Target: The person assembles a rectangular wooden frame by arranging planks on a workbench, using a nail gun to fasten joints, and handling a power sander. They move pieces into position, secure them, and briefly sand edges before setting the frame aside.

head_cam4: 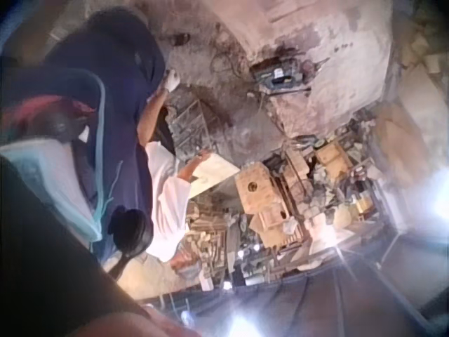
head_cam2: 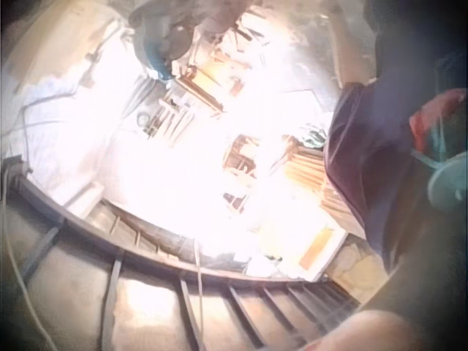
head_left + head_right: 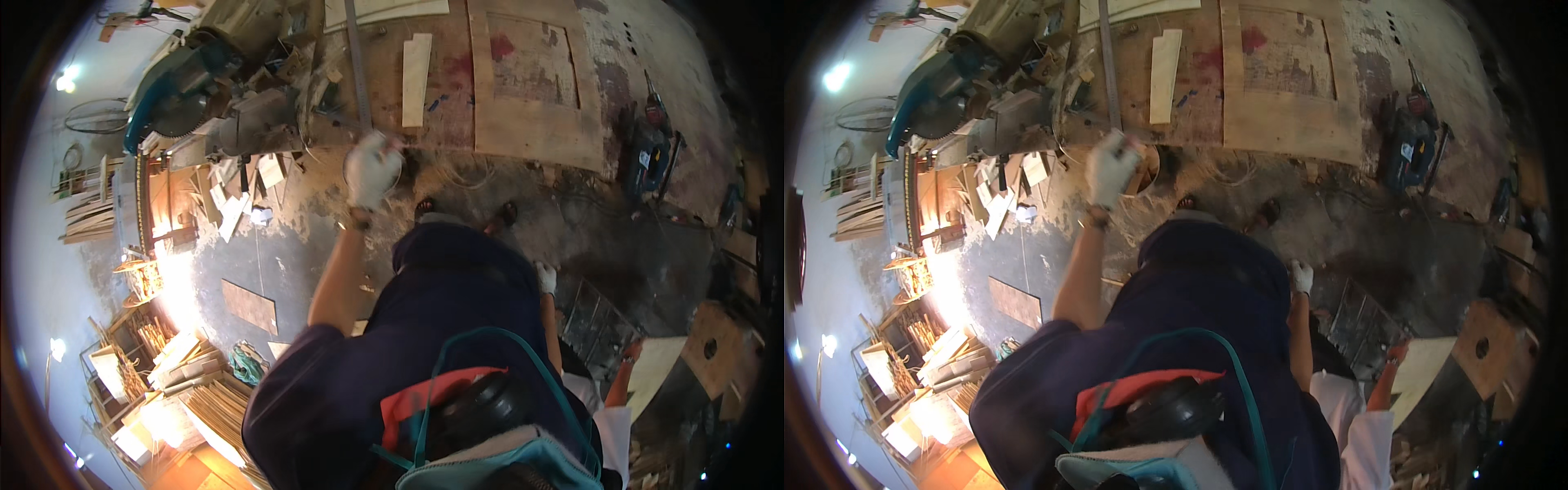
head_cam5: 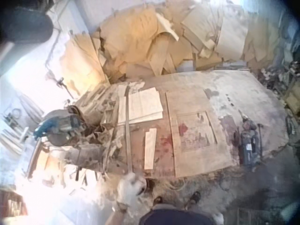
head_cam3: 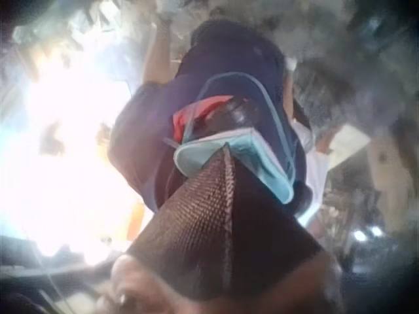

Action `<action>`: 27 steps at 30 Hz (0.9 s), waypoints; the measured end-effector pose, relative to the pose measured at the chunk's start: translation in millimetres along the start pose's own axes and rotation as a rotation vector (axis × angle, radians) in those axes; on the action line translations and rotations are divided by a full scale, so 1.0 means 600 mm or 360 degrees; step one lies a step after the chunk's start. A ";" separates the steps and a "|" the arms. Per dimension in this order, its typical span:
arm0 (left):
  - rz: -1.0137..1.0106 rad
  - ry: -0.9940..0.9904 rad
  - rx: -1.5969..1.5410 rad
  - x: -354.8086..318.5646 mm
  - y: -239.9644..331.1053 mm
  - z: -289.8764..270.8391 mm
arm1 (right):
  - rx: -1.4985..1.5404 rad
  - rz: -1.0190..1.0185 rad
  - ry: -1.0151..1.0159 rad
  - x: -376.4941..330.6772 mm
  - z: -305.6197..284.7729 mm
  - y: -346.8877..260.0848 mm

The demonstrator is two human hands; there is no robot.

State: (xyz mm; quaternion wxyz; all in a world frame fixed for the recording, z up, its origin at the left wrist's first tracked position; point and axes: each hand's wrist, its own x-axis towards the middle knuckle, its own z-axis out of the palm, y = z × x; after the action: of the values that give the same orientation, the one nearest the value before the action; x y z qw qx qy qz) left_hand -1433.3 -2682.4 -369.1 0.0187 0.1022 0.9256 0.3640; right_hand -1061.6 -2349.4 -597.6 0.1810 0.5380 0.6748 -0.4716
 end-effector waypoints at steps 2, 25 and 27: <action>-0.0071 0.0279 0.0250 0.073 -0.119 -0.037 | 0.0359 -0.0142 0.0010 -0.020 0.034 0.006; -0.0534 -0.0329 -0.2244 0.401 -0.250 -0.238 | 0.0914 -0.0539 0.0211 -0.266 0.102 -0.217; -0.0530 -0.0012 -0.2169 0.352 -0.170 -0.254 | 0.0886 -0.0562 0.0165 -0.261 0.091 -0.220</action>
State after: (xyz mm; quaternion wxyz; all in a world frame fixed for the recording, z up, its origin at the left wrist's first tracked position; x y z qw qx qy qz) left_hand -1674.3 -2814.5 -317.9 0.1374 -0.0743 0.4944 0.8551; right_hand -1138.4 -2478.5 -448.1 -0.0920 0.4647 0.6113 -0.6340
